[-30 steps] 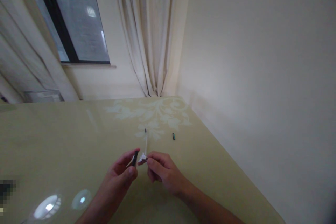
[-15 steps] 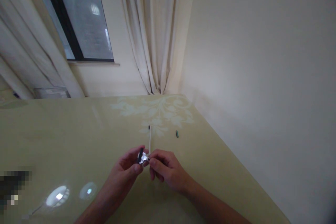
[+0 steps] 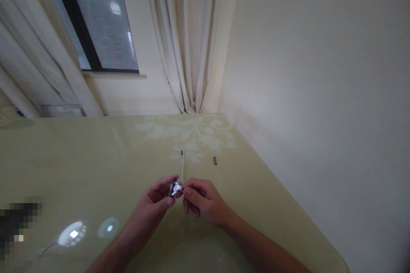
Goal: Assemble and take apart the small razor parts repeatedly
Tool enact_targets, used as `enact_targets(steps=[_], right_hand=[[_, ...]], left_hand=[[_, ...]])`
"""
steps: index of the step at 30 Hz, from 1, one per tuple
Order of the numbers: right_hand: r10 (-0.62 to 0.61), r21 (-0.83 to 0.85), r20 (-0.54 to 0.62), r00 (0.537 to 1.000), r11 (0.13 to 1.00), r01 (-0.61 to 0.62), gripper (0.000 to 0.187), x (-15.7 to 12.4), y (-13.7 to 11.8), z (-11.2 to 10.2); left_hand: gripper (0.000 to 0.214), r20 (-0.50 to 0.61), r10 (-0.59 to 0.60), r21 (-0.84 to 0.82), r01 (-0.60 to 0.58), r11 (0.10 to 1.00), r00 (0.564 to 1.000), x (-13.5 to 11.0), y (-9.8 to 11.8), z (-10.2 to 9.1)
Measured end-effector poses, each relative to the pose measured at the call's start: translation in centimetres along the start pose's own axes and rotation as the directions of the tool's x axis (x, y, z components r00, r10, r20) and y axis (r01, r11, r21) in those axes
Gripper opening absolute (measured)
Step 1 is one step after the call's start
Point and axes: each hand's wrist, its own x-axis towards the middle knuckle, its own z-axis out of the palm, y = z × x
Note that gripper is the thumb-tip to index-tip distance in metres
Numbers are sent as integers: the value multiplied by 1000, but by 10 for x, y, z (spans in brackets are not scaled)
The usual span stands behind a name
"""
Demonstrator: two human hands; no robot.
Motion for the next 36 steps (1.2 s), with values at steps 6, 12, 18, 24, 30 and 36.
enact_targets(steps=[6,12,18,24,30,36], right_hand=[[11,-27,-10,1000,1000,-11,51,1,-3,0],[34,-55,-20,999,998,-35,51,-1,-6,0],[23,-101,-20,1000,995,-25,49,-2,-6,-2],[10,-124,-22,1000,992,-13,47,-3,-9,-3],[33,-154,-14,999,987,-35,47,-4,-10,-6],[-2,-205,-1,1000,979,2,50,-3,-10,-9]], left_hand=[[54,3,28,27,-28,999,1000,0,-3,-4],[54,18,17,56,-18,998,1000,0,-5,-7],[49,39,19,13,-19,1000,999,0,-6,-7],[49,41,19,12,-19,1000,999,-3,0,-3],[48,17,35,58,-36,998,999,-4,5,2],[50,-20,21,124,-18,992,1000,-4,6,-1]])
